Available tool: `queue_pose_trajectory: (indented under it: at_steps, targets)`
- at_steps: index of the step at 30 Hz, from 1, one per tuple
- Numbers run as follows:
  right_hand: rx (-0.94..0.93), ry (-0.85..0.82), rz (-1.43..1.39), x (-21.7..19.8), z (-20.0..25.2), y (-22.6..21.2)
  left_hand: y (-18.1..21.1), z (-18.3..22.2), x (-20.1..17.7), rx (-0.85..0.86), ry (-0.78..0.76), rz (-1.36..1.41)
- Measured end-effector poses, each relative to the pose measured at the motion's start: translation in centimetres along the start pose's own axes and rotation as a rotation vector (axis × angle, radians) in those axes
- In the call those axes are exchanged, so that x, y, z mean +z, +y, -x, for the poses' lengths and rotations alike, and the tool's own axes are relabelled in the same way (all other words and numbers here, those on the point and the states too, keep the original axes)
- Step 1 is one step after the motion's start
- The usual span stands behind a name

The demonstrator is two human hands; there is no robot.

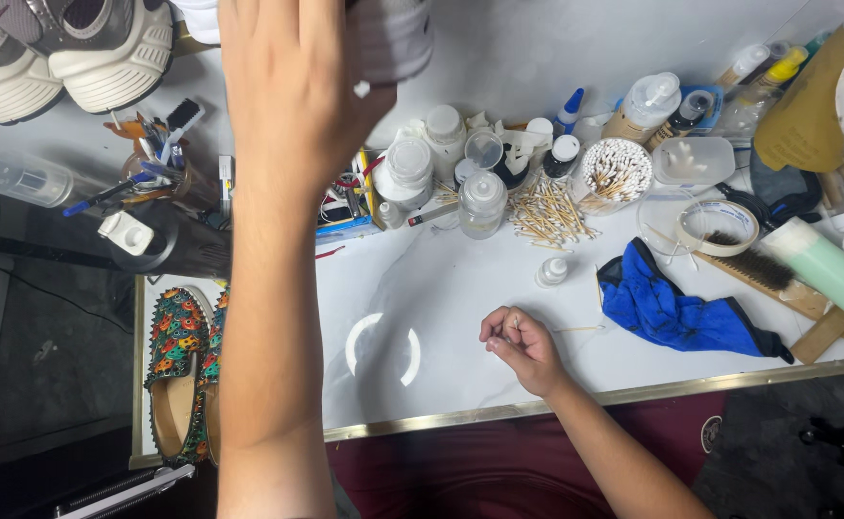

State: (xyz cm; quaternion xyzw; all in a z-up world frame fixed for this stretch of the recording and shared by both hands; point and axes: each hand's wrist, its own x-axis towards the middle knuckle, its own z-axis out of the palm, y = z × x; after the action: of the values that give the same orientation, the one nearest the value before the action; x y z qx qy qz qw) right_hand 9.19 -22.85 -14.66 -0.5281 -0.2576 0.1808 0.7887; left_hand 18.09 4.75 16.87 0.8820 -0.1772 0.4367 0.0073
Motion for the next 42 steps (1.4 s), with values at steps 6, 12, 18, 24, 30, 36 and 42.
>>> queue_pose_trajectory:
  at_steps: [6, 12, 18, 24, 30, 36, 42]
  targets:
    - [-0.118, 0.055, 0.141, 1.9, 0.2, -1.4, 9.3, 10.3, -6.6, -0.163, 0.286, 0.211]
    - [-0.061, 0.074, -0.434, 3.8, 0.9, -4.4, 20.9, 26.3, -1.5, -0.711, 0.589, 0.744]
    - [0.020, 0.247, -0.016, 4.2, -0.6, -10.2, 23.7, 30.3, -1.7, -0.629, 0.239, 1.251]
    - [-0.080, 0.223, 0.013, 4.2, -0.3, -9.2, 20.2, 27.3, -3.3, -0.861, 0.060, 1.027]
    - [-0.108, 0.237, 0.004, 3.0, 0.5, -9.2, 15.7, 24.3, -4.3, -1.147, -0.158, 1.145]
    - [-0.083, 0.299, 0.001, 2.3, 1.2, -10.7, 15.2, 23.5, -3.1, -0.846, -0.229, 1.107]
    - [-0.127, 0.256, 0.006, 2.6, 1.1, -11.2, 13.4, 21.2, -4.1, -0.750, -0.541, 1.104]
